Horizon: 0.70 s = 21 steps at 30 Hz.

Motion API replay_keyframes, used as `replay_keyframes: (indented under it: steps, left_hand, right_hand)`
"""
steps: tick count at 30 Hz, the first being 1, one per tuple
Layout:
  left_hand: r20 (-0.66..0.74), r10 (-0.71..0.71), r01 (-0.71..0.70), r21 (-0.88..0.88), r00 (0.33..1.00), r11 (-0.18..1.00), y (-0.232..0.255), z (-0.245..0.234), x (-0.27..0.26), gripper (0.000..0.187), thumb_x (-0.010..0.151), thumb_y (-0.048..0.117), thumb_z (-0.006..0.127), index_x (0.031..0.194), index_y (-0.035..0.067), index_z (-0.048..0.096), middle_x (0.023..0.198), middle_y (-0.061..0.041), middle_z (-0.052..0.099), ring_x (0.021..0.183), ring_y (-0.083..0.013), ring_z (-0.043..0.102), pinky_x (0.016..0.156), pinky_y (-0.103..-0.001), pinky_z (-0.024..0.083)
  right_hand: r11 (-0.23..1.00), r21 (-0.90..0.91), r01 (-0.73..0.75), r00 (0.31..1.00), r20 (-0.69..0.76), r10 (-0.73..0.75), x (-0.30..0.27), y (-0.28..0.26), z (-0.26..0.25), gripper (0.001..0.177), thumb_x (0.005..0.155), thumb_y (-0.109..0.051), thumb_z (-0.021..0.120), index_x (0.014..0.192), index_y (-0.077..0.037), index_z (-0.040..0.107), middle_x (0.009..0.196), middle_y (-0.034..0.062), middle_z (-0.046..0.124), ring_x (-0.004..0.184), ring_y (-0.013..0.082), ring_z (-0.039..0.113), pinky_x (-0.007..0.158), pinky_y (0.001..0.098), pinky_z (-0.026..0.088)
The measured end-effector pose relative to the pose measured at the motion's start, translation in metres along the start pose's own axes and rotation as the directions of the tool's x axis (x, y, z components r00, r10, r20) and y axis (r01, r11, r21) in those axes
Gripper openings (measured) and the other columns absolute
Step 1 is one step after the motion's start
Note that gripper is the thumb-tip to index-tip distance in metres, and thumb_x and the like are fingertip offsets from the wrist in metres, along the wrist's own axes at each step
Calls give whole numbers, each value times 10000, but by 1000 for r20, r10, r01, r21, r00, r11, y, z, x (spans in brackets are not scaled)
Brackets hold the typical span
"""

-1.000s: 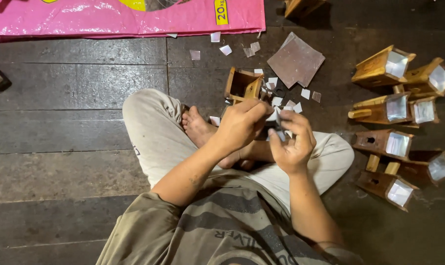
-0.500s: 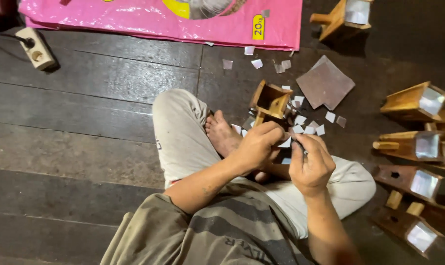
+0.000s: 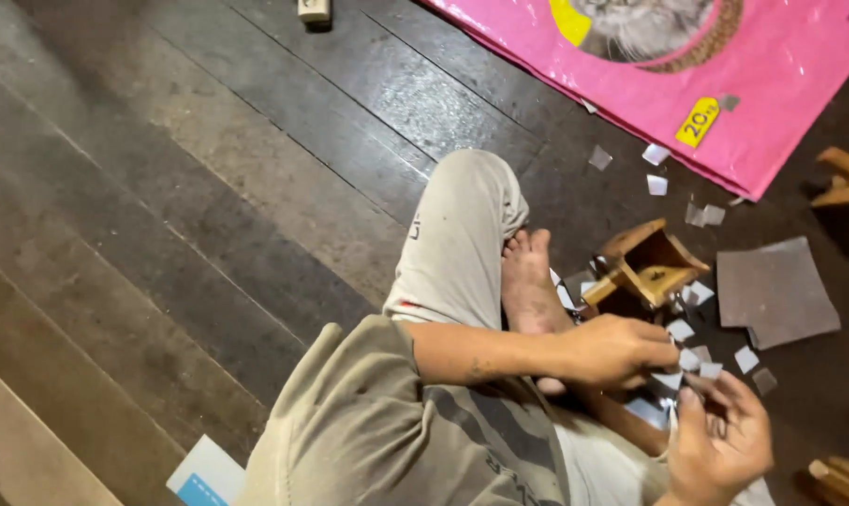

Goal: Applying small white adhesive pieces to the interior of wooden lantern frames while sitting on the floor.

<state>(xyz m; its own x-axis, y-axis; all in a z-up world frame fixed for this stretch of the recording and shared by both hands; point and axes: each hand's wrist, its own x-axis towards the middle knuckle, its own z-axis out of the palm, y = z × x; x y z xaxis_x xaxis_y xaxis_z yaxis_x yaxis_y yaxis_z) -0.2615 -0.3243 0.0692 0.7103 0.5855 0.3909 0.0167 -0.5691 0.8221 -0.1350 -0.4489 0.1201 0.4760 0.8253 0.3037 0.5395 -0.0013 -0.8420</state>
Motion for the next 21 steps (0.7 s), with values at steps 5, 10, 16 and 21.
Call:
replay_keyframes:
  steps: [5,10,16,21]
  left_hand:
    - [131,-54,47,58,990,997,-1,7,-3,348,719,94,644,1031,170,512,956,-28,581,812,-302,648,536,-493,485]
    - [107,-1,-6,64,994,998,-3,8,0,347,762,108,651,1079,166,524,979,-35,582,875,-298,656,568,-476,491]
    - [77,16,-21,67,997,998,0,1,-1,350,770,94,646,1098,163,544,965,-41,590,852,-310,651,572,-473,502]
    - [144,26,-36,64,989,997,5,-2,0,359,744,111,667,1075,177,545,974,-36,600,837,-312,658,575,-471,491]
  right_hand:
    - [987,37,-156,987,-40,157,-6,-9,-3,196,1079,156,699,1270,146,658,1143,269,698,1000,277,707,933,312,578]
    - [975,53,-218,976,25,217,-5,-6,-11,362,1056,121,657,1410,131,585,1178,268,671,1041,271,676,985,312,550]
    - [969,98,-228,974,16,228,-2,-5,-11,371,1031,54,693,1386,108,600,1176,256,674,1043,245,676,988,292,549]
    - [975,31,-219,973,-72,221,-7,-8,-13,155,1071,76,719,1223,79,687,1096,182,700,974,198,684,910,253,569]
